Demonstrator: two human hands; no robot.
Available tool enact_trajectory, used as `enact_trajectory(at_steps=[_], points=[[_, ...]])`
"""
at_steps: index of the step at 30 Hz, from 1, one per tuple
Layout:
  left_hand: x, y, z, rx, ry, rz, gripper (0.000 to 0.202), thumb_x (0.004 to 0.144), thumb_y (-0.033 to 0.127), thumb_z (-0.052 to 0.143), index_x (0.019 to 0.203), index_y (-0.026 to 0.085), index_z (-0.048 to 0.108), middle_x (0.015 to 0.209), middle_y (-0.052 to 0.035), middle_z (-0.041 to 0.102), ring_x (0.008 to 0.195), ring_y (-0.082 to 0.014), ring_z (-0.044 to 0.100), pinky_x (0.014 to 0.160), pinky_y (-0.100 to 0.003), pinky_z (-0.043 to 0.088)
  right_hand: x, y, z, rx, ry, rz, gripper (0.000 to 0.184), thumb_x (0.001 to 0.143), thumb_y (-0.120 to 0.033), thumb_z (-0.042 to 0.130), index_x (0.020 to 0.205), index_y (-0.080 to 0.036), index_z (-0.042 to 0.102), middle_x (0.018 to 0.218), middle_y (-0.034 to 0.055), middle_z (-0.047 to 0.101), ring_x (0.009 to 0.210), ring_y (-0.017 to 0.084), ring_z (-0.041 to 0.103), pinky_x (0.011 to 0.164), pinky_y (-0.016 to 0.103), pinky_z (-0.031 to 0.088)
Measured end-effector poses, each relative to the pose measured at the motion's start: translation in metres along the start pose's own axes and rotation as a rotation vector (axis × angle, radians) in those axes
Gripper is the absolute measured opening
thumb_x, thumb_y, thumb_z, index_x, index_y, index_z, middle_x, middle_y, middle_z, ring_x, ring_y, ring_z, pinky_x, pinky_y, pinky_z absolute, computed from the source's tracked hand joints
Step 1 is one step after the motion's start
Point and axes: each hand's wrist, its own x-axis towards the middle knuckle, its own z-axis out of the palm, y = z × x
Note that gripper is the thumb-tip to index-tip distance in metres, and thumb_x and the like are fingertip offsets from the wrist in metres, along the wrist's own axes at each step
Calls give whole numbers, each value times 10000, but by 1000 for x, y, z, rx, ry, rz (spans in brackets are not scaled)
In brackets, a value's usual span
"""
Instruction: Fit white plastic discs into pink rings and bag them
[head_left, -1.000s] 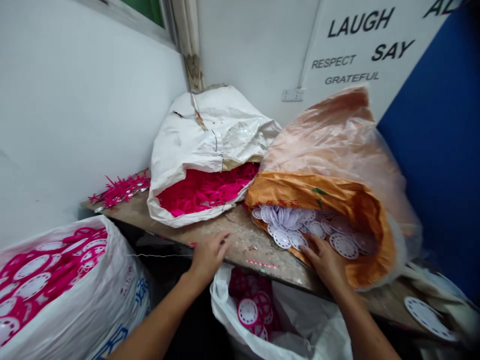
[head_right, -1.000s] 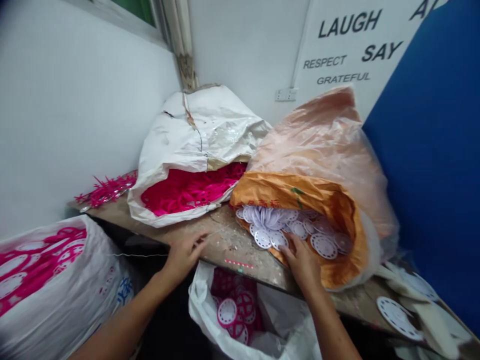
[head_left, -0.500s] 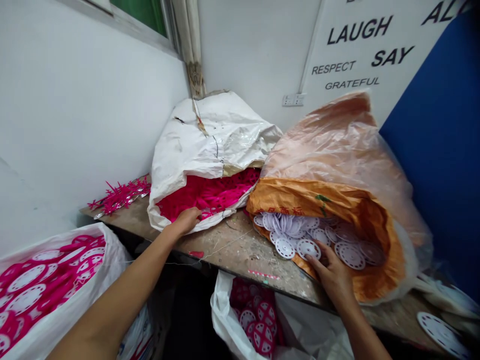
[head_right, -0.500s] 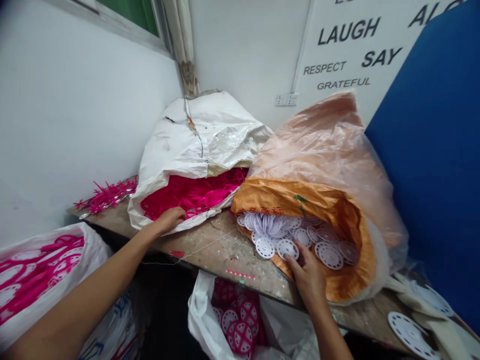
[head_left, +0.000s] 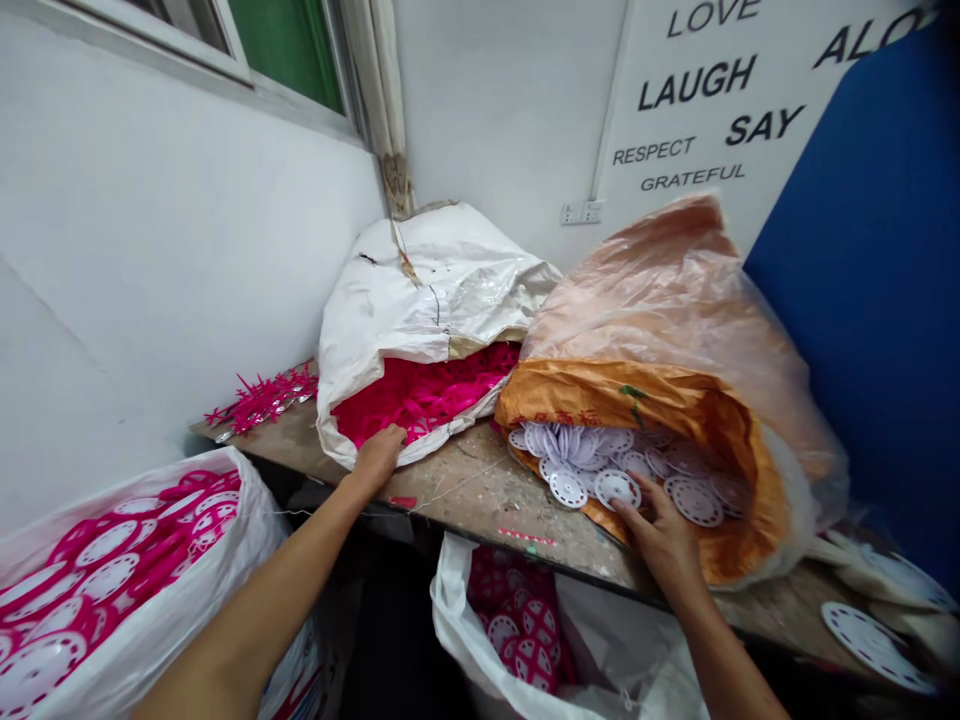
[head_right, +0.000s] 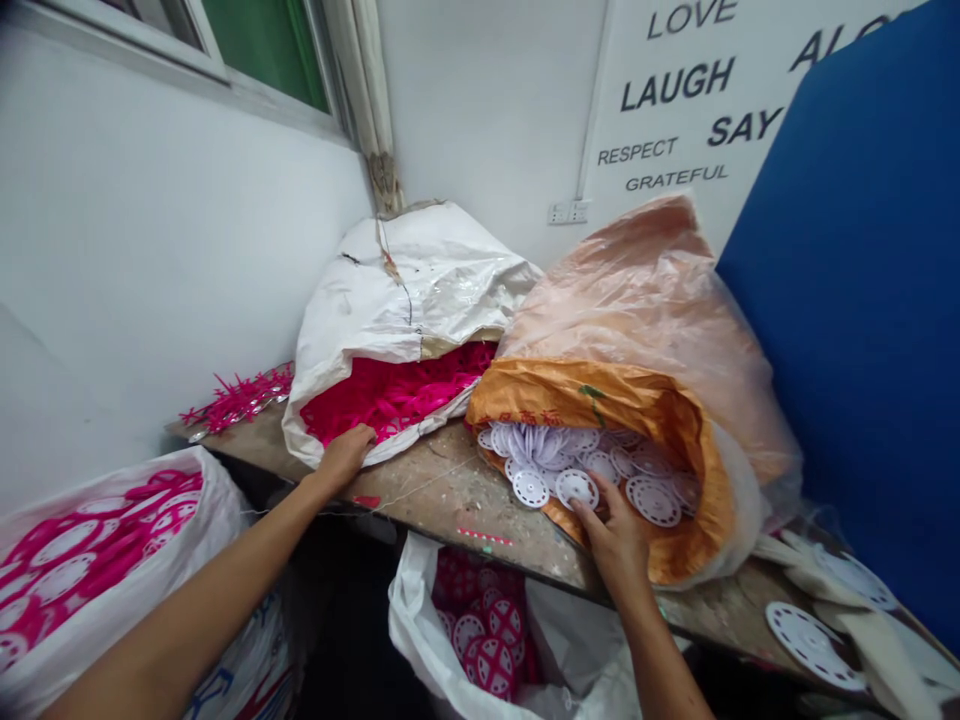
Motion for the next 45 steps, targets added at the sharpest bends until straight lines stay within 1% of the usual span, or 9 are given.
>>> enact_trajectory(at_steps=[7, 12, 17, 21, 23, 30, 36, 41, 45], points=[[8, -2, -1, -179, 4, -33, 153, 823, 138, 473, 825, 185, 618, 887, -53, 616, 895, -187, 568, 839, -301, 413, -1, -2, -1, -13, 1, 10, 621, 728, -555, 530, 1213, -170, 561, 920, 56, 648, 782, 213, 585, 735, 336, 451], [2, 11, -10, -448, 150, -70, 55, 800, 158, 525, 790, 170, 577, 1004, -82, 605, 1046, -231, 520, 952, -380, 375, -3, -10, -5, 82, 62, 33, 611, 754, -524, 539, 1269, -194, 535, 924, 45, 632, 804, 206, 570, 746, 332, 446], [-37, 82, -10, -850, 213, -130, 190, 901, 309, 399, 952, 168, 516, 1020, -78, 617, 948, -188, 598, 835, -341, 487, -30, -57, 13, 444, -99, 77, 617, 784, -431, 578, 1333, -179, 450, 915, 50, 624, 774, 176, 560, 704, 297, 456], [-76, 161, -4, -1796, -111, -321, 254, 792, 356, 621, 948, 187, 514, 959, -44, 650, 842, -151, 649, 811, -316, 524, -54, -92, 31, 468, -207, -16, 522, 807, -360, 578, 1300, -213, 489, 941, 47, 618, 774, 174, 552, 724, 310, 465], [-88, 190, -1, -1989, -226, -393, 312, 747, 337, 681, 973, 194, 520, 973, -41, 657, 856, -151, 652, 826, -318, 522, -63, -94, 33, 346, -181, -86, 462, 816, -332, 569, 1266, -229, 535, 979, 61, 603, 788, 180, 553, 757, 333, 470], [-101, 221, 11, -1670, -247, -295, 445, 777, 436, 600, 1138, 176, 581, 1178, -95, 624, 999, -233, 623, 779, -320, 541, -82, -78, 14, 163, -244, -287, 365, 859, -280, 515, 1214, -281, 598, 1112, 85, 594, 1006, 220, 563, 871, 378, 462], [-106, 222, 12, -1312, -103, -122, 317, 832, 353, 534, 1070, 183, 656, 1132, -71, 664, 1106, -225, 573, 989, -342, 423, -76, -74, 7, 330, -363, -149, 265, 870, -319, 500, 1046, -245, 684, 962, 53, 682, 802, 183, 612, 714, 317, 503], [-115, 226, 13, -1495, -282, -182, 452, 815, 387, 567, 1222, 196, 517, 1100, -89, 660, 904, -217, 664, 741, -310, 549, -77, -67, 7, 510, -387, 45, 299, 856, -373, 495, 1059, -213, 645, 842, 31, 664, 620, 140, 573, 573, 268, 483], [-122, 224, 19, -1578, -351, -255, 440, 774, 373, 623, 1151, 177, 509, 925, -63, 682, 716, -164, 677, 633, -252, 548, -86, -64, 5, 515, -491, 29, 362, 791, -304, 587, 1143, -220, 567, 927, 27, 659, 767, 163, 606, 679, 278, 489]])
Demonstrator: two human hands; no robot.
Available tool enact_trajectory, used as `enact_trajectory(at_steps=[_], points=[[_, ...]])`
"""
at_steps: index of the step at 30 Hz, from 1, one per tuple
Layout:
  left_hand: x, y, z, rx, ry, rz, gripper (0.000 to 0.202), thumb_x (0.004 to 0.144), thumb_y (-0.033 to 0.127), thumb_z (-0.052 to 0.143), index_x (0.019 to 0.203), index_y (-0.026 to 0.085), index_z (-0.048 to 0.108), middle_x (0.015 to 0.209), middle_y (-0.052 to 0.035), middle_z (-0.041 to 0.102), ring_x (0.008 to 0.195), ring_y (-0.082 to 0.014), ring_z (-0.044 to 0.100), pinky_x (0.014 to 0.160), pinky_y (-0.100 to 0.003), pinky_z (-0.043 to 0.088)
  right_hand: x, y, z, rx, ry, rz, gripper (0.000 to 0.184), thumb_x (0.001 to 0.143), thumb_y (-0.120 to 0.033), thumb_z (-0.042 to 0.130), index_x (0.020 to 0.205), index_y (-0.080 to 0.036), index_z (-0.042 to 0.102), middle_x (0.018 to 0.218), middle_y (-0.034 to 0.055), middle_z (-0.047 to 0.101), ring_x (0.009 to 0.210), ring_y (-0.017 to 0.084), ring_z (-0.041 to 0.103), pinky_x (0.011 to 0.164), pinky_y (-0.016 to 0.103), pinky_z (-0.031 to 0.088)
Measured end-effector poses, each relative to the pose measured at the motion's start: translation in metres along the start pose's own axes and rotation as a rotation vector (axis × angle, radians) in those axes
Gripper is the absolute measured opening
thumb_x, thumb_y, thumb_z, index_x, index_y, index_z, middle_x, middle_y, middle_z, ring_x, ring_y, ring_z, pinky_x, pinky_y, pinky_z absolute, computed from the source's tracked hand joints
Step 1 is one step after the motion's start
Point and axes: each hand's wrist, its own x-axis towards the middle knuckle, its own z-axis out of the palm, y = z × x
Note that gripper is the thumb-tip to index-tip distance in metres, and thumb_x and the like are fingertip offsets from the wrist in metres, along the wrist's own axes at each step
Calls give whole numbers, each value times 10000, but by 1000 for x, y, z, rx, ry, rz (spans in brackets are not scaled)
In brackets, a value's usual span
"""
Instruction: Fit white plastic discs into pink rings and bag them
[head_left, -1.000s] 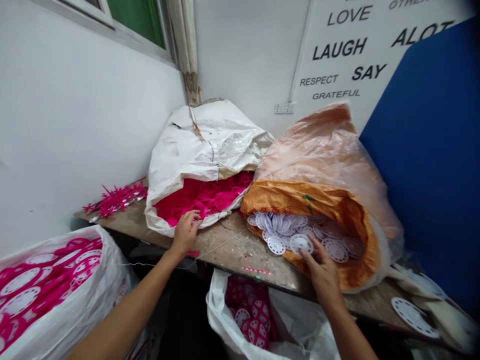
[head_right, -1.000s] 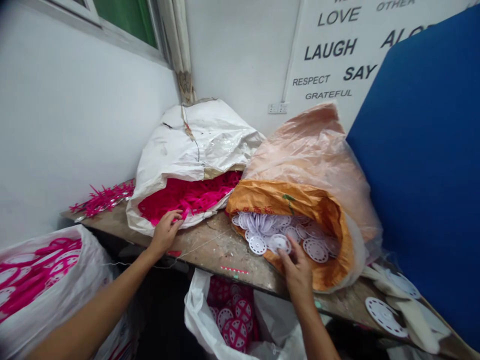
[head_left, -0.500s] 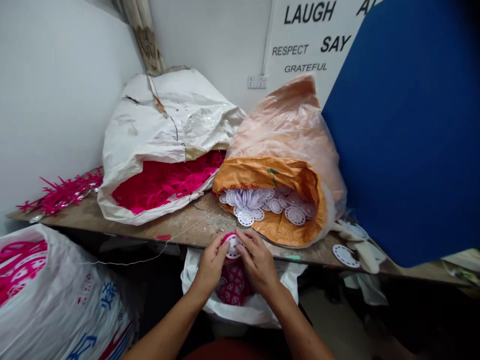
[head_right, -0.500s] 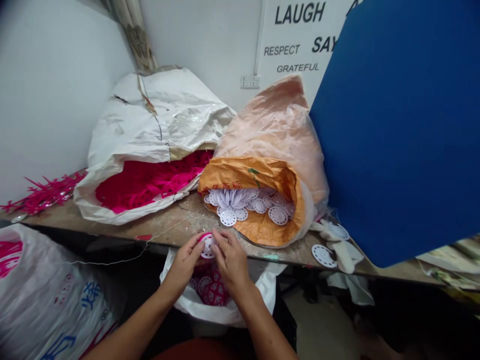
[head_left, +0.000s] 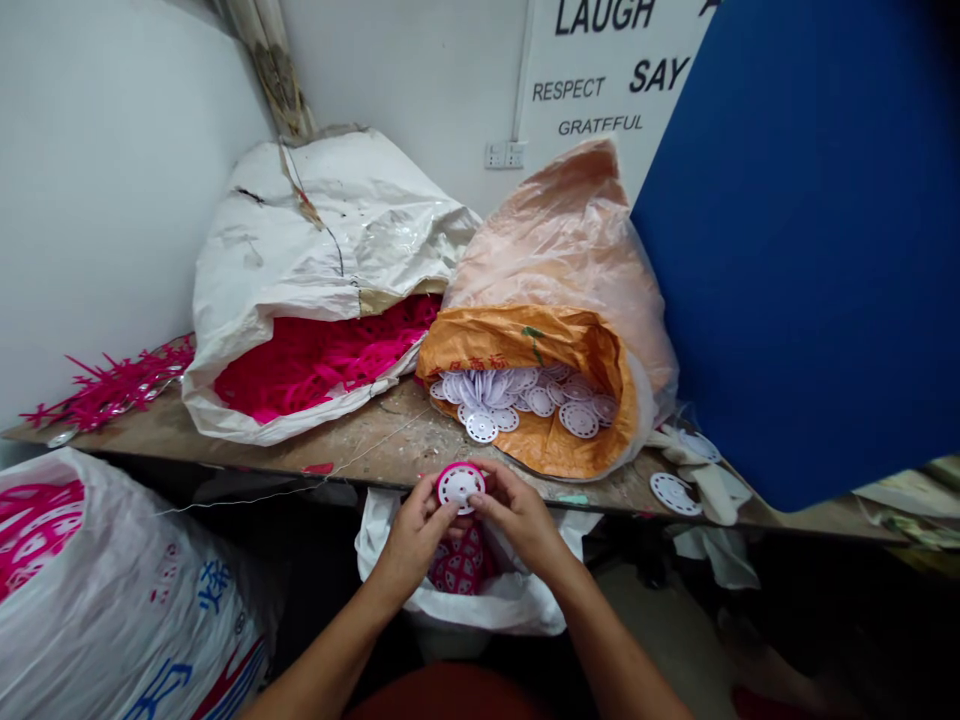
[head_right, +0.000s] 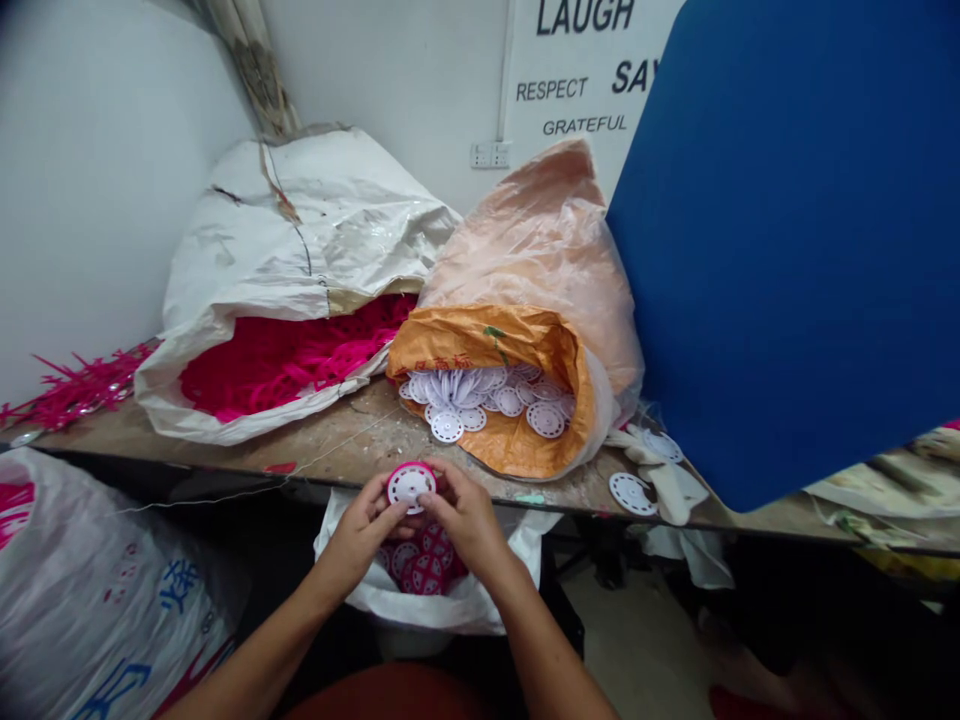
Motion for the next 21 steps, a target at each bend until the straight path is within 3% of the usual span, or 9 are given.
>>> enact_trajectory(at_steps=[4, 7, 9, 11, 13, 18, 21], points=[[1, -5, -5, -16, 31, -11, 421, 756, 374, 630, 1110, 170, 532, 816, -36, 668, 616, -135, 653, 561, -222, 523, -3, -5, 4, -110, -28, -35, 324, 796, -256, 572, 1118, -222, 559, 878, 15, 661, 786, 165, 604, 726, 288, 472], [0, -1, -14, 29, -39, -51, 426, 751, 352, 623, 1136, 187, 552, 813, -43, 679, 606, -143, 651, 538, -220, 503, 12, -12, -6, -185, -124, -33, 349, 785, -301, 592, 1123, -217, 579, 839, 7, 659, 760, 163, 605, 700, 281, 470], [-1, 7, -26, 187, -100, -12, 401, 748, 315, 618, 1133, 207, 589, 834, -48, 695, 625, -154, 650, 548, -224, 491, 31, -13, -19, -307, -46, -44, 336, 791, -372, 574, 1073, -196, 621, 850, 30, 664, 757, 173, 609, 699, 294, 470], [2, 19, -44, 424, -94, 68, 407, 731, 300, 639, 1132, 230, 617, 862, -44, 707, 614, -157, 640, 562, -234, 482, 54, -5, -31, -475, 138, -73, 364, 813, -436, 521, 1040, -180, 647, 925, 69, 665, 773, 191, 616, 722, 323, 472], [9, 33, -70, 662, 1, 167, 427, 733, 301, 649, 1155, 242, 614, 928, -43, 709, 634, -162, 638, 616, -252, 490, 73, 9, -37, -653, 249, -122, 410, 821, -466, 494, 1079, -185, 644, 1026, 98, 644, 835, 216, 619, 761, 352, 473], [52, 70, -147, 1132, 412, 419, 264, 857, 219, 491, 1080, 192, 630, 1060, -69, 672, 954, -205, 614, 861, -310, 454, 88, 42, -35, -938, 200, -194, 442, 823, -496, 490, 1137, -222, 637, 1192, 100, 591, 1022, 273, 588, 817, 394, 479], [89, 84, -180, 1183, 454, 440, 238, 872, 176, 456, 1013, 177, 648, 1047, -75, 658, 1004, -201, 584, 899, -310, 430, 85, 46, -33, -889, 223, -204, 444, 865, -496, 413, 1126, -223, 646, 1159, 85, 633, 1027, 257, 603, 858, 387, 475]])
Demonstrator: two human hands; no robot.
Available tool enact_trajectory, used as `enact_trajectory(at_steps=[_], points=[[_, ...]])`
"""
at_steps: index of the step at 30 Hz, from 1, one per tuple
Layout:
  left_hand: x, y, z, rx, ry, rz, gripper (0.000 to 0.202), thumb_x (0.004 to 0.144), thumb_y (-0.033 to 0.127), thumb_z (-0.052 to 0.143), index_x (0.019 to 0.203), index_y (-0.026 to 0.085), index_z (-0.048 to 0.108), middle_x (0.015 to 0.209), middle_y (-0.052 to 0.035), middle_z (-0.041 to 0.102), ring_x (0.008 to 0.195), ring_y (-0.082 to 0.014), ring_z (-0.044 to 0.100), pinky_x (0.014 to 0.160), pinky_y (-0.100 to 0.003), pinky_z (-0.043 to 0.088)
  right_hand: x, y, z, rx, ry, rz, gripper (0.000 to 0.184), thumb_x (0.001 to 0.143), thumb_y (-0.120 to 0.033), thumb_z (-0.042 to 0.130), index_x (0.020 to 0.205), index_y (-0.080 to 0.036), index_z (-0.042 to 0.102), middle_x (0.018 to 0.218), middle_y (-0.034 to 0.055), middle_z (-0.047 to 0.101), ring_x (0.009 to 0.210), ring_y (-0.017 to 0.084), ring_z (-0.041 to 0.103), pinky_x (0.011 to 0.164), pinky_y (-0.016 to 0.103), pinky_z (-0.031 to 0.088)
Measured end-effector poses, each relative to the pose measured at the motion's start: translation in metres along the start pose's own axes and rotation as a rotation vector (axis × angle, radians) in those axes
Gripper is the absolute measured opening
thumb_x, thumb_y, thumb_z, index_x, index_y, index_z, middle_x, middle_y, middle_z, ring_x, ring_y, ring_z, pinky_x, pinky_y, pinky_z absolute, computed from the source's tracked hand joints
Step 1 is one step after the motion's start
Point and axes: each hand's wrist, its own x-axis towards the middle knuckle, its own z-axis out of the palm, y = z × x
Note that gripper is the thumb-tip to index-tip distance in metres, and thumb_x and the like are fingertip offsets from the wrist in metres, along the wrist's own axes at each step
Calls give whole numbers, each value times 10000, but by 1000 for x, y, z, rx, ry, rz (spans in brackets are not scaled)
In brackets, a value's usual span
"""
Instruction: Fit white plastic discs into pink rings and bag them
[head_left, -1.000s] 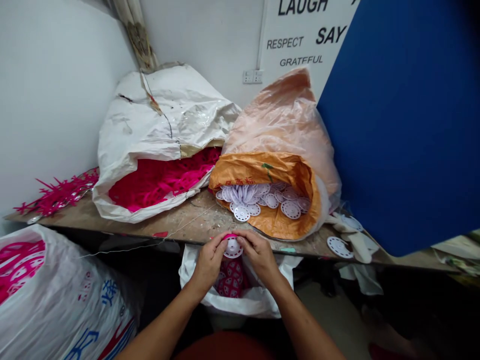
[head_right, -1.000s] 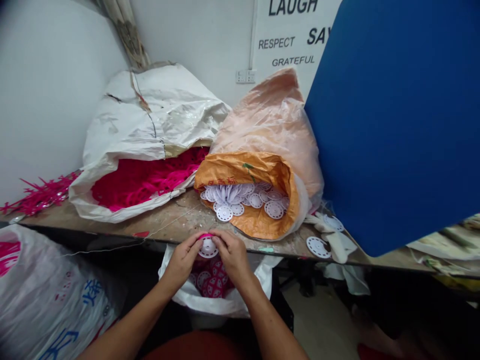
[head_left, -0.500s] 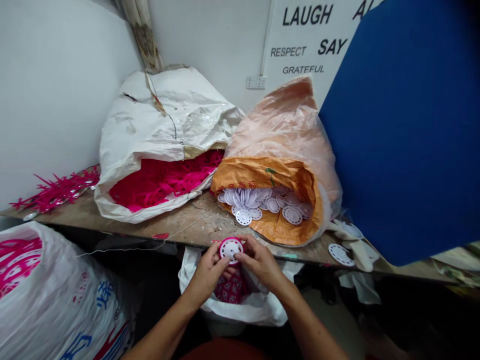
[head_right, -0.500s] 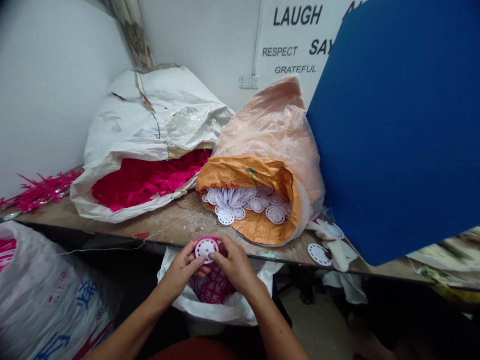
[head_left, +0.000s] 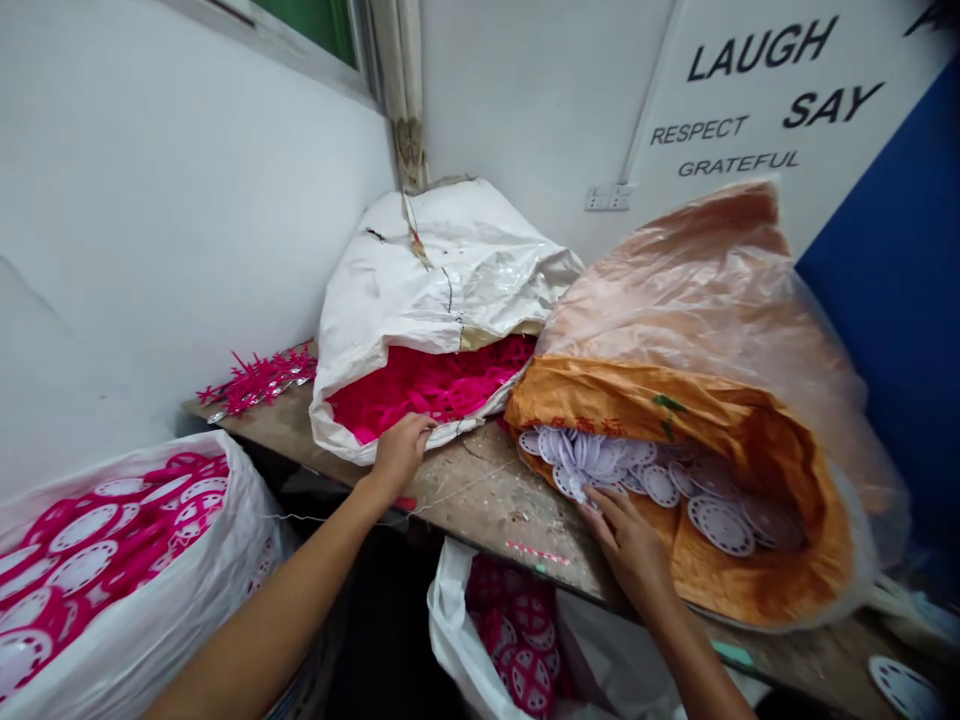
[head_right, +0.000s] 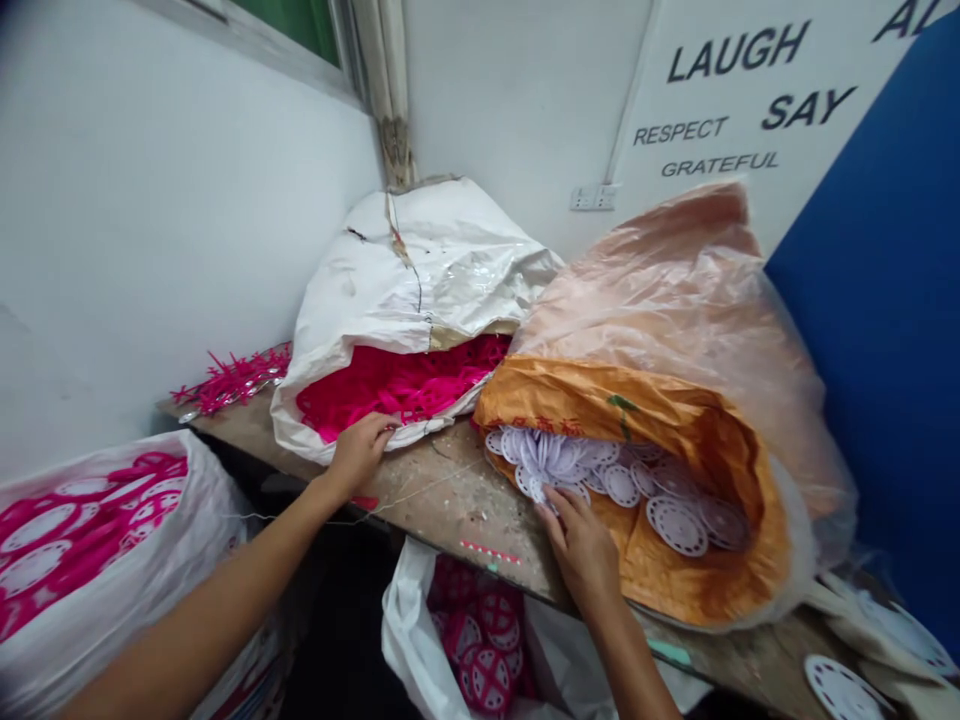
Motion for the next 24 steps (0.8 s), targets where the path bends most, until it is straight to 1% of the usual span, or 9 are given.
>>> enact_trajectory(at_steps=[3, 5, 7, 10, 13, 16, 20, 22, 24], points=[[34, -16, 11, 21, -2, 18, 266, 866, 139, 459, 1067, 182, 628, 1103, -74, 625, 1048, -185, 556, 933, -291, 406, 1, -1, -4, 91, 60, 48, 466, 886, -493, 361, 1117, -207, 647, 1128, 81, 667, 1044, 250, 608, 894, 372, 460], [49, -20, 21, 27, -11, 24, 328, 835, 121, 508, 1144, 194, 591, 1174, -77, 583, 1088, -193, 530, 951, -298, 391, 1, -2, -7, 114, 106, 117, 495, 887, -505, 338, 1106, -190, 651, 1081, 94, 688, 992, 259, 631, 830, 356, 480], [56, -22, 30, 19, -31, 24, 376, 788, 100, 564, 1147, 206, 590, 1180, -76, 566, 1087, -207, 524, 948, -309, 389, 1, -3, -10, 109, 143, 191, 514, 884, -514, 322, 1086, -177, 652, 999, 105, 709, 882, 259, 659, 721, 328, 488], [55, -22, 39, -22, -40, 1, 306, 768, 98, 577, 1052, 200, 627, 1077, -77, 582, 1038, -220, 538, 924, -328, 395, -1, -4, -12, 73, 183, 262, 501, 885, -502, 304, 1055, -175, 643, 901, 104, 715, 768, 249, 658, 629, 309, 455], [46, -22, 35, -103, -3, -41, 176, 768, 137, 586, 930, 188, 630, 1007, -75, 583, 1033, -230, 526, 935, -353, 380, -1, -3, -12, 67, 223, 268, 469, 876, -482, 315, 1034, -176, 634, 890, 104, 705, 779, 254, 641, 637, 320, 437], [34, -18, 22, -219, 55, -113, 92, 738, 169, 619, 822, 184, 585, 918, -55, 590, 998, -229, 534, 933, -374, 386, 1, -2, -13, 145, 266, 198, 428, 847, -476, 377, 976, -162, 637, 896, 105, 680, 813, 243, 614, 697, 332, 439], [3, 2, 7, -450, 107, -245, 140, 827, 293, 517, 909, 179, 505, 865, -38, 596, 852, -192, 599, 818, -379, 482, -3, -11, -15, 349, 296, 230, 378, 802, -484, 487, 939, -168, 643, 891, 80, 660, 776, 212, 584, 705, 329, 434], [-23, 23, 8, -576, 49, -283, 182, 863, 333, 460, 938, 170, 486, 896, -54, 619, 806, -175, 630, 753, -357, 523, -10, -26, -18, 572, 258, 290, 382, 781, -470, 550, 1004, -168, 627, 846, 55, 656, 736, 191, 579, 676, 311, 440], [-51, 49, 14, -843, -84, -370, 197, 856, 333, 496, 958, 164, 491, 953, -72, 642, 799, -161, 651, 745, -336, 542, -20, -48, -22, 815, 199, 315, 399, 768, -433, 601, 1066, -168, 599, 818, 36, 651, 731, 177, 586, 676, 297, 453]])
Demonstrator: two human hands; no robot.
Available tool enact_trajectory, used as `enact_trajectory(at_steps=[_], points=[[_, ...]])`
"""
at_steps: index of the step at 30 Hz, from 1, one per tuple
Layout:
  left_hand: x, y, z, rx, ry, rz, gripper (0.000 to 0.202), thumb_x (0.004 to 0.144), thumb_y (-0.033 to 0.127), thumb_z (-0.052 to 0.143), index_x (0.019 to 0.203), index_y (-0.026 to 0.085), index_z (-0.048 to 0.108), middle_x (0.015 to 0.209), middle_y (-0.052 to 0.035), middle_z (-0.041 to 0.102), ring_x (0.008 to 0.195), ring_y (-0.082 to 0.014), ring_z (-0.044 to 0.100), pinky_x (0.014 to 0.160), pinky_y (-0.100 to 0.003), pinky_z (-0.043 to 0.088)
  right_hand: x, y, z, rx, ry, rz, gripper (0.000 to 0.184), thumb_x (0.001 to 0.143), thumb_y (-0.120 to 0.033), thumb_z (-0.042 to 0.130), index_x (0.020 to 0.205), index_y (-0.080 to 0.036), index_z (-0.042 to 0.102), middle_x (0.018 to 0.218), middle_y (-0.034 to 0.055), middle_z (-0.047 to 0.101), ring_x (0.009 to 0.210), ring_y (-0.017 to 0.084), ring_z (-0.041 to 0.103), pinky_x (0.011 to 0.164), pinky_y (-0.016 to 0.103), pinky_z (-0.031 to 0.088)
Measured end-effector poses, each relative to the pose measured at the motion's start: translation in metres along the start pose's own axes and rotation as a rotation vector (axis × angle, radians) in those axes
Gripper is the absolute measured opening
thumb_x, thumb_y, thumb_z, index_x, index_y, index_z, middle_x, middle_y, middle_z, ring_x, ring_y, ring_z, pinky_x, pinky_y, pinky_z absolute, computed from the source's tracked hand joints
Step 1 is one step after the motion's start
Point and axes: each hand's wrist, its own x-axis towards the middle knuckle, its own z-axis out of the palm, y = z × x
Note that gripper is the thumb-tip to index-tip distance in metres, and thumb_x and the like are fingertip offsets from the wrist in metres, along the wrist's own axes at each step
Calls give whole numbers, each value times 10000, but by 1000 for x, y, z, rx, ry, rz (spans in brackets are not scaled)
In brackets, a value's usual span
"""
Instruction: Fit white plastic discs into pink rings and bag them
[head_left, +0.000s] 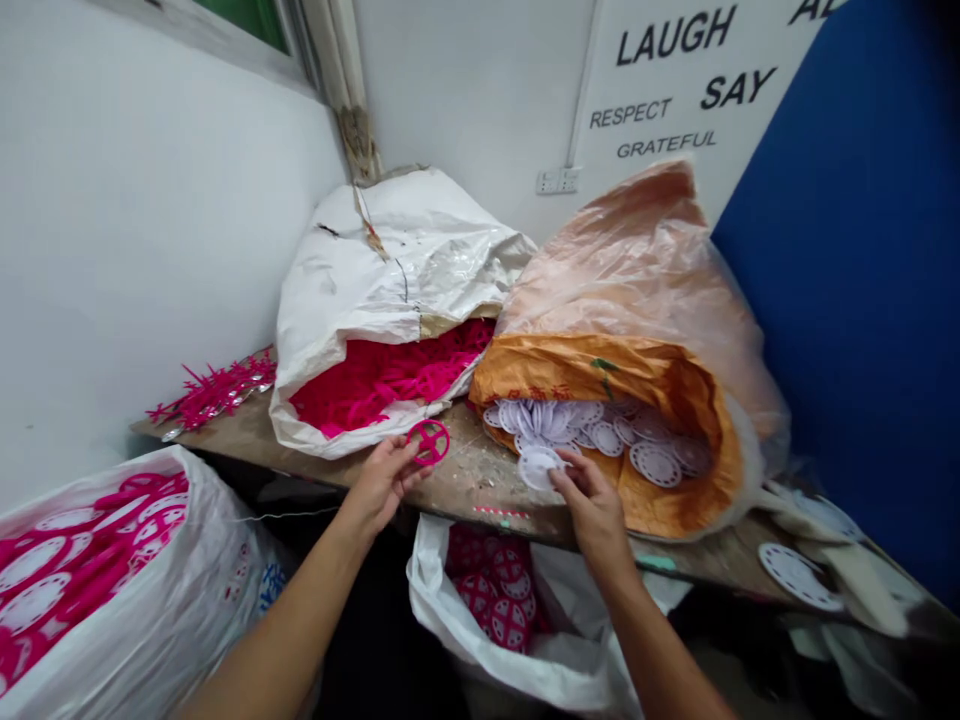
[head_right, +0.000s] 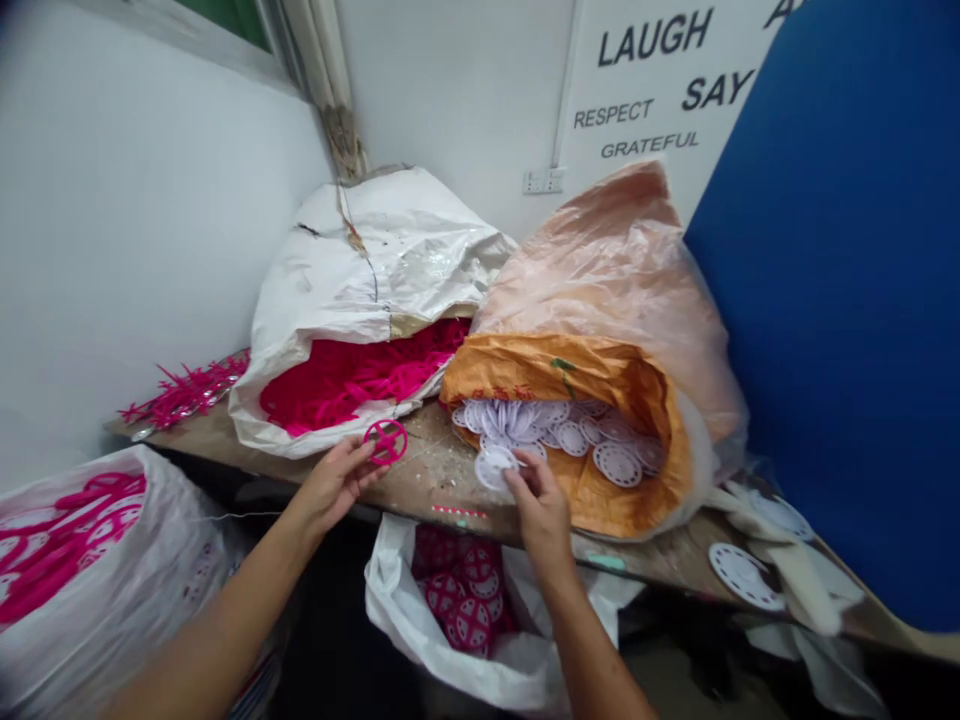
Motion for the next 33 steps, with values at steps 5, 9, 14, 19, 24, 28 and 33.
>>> enact_trajectory(at_steps=[5, 9, 14, 19, 24, 28, 33], points=[[-59, 4, 61, -642, -220, -396, 371, 759, 243, 680, 1084, 192, 507, 1015, -62, 658, 767, -126, 667, 755, -281, 551, -31, -28, 15, 177, -147, -9, 289, 799, -338, 597, 1052, -197, 609, 939, 42, 667, 825, 175, 613, 751, 308, 483], [-78, 2, 93, -533, -216, -375, 385, 786, 322, 648, 1128, 177, 545, 1031, -76, 656, 842, -159, 658, 704, -256, 556, -42, -19, 7, -136, -165, -161, 243, 795, -278, 606, 1019, -235, 687, 955, 53, 648, 842, 181, 599, 769, 318, 483], [-84, -7, 99, -268, -263, -150, 389, 836, 406, 535, 1144, 173, 582, 1172, -97, 617, 1002, -236, 614, 738, -321, 557, -49, -6, -2, -214, -272, -191, 283, 850, -266, 531, 1089, -272, 681, 1031, 60, 667, 938, 199, 610, 840, 343, 466], [-82, -7, 93, 77, -211, 127, 303, 865, 346, 487, 1055, 176, 651, 1063, -79, 682, 1038, -234, 603, 950, -361, 441, -47, -12, -3, -104, -395, -9, 244, 843, -293, 541, 1032, -236, 685, 941, 35, 699, 806, 184, 628, 749, 312, 483], [-88, -7, 91, -132, -309, -75, 423, 849, 384, 510, 1216, 175, 508, 1113, -98, 651, 971, -235, 636, 777, -335, 532, -48, -9, -1, 82, -386, 137, 260, 855, -340, 506, 1046, -208, 623, 790, 11, 660, 612, 141, 586, 631, 277, 475], [-94, -12, 89, -215, -355, -196, 452, 809, 374, 569, 1193, 162, 461, 1042, -97, 660, 849, -207, 665, 684, -295, 545, -57, -6, 0, 57, -456, 120, 310, 799, -289, 580, 1100, -217, 562, 922, 22, 660, 785, 164, 616, 703, 275, 479], [-94, -17, 86, -159, -377, -196, 443, 821, 367, 534, 1200, 147, 471, 967, -97, 684, 727, -188, 669, 638, -287, 530, -43, -16, -8, -214, -552, 9, 353, 787, -282, 587, 1135, -227, 568, 887, 14, 675, 799, 168, 617, 724, 279, 465]])
